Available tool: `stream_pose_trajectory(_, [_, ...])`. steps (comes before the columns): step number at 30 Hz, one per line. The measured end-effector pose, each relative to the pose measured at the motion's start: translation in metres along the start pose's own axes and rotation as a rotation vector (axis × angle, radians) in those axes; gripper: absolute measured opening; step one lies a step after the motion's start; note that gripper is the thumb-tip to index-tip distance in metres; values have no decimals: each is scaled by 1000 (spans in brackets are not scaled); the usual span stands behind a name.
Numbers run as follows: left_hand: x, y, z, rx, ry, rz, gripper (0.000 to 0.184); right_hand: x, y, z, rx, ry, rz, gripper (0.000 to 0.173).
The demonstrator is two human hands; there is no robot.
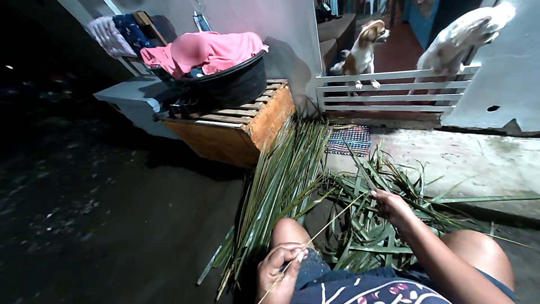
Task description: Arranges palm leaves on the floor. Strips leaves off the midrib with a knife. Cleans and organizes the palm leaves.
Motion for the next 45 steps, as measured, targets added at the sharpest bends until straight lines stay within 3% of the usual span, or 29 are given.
stream_pose_trajectory(2, [-13,-5,3,-38,-9,24,3,-15,-7,9,47,-48,7,29])
stream_pose_trajectory(5, [-28,4,16,-155,19,35,4,-7,-9,-4,24,34,-107,39])
stream_pose_trajectory(8, [-27,22,38,-250,58,-11,10,30,0,-42,-89,305,-216,44])
stream_pose_trajectory(11, [-10,39,62,-312,101,-105,10,70,14,-92,-219,595,-327,61])
stream_pose_trajectory(15, [25,43,90,-308,187,-131,12,103,33,-141,-389,801,-471,79])
stream_pose_trajectory(18, [52,36,106,-186,349,-62,15,119,48,-160,-524,804,-539,88])
stream_pose_trajectory(20, [64,29,114,-118,396,-48,17,125,59,-165,-581,773,-514,84])
stream_pose_trajectory(24, [85,29,113,-196,411,-179,14,119,77,-171,-629,626,-403,55])
stream_pose_trajectory(27, [95,49,83,-312,460,-287,18,103,88,-170,-625,574,-259,54])
stream_pose_trajectory(31, [89,55,56,-364,369,-263,17,87,86,-158,-584,519,-217,58])
stream_pose_trajectory(38, [80,35,77,-261,170,-208,20,109,35,-153,-577,506,-449,60])
stream_pose_trajectory(42, [78,35,80,-206,287,-184,18,96,60,-156,-620,427,-260,55])
stream_pose_trajectory(45, [76,28,71,-259,355,-213,21,82,83,-152,-627,450,-86,52])
Point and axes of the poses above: each hand's wrist, its own z-axis towards the middle knuckle, its own x-axis out of the palm, y = z × x, the point moved 6 cm from there along z, towards the middle knuckle, and after that the axes turned 14 degrees about x, right-handed, at the moved point
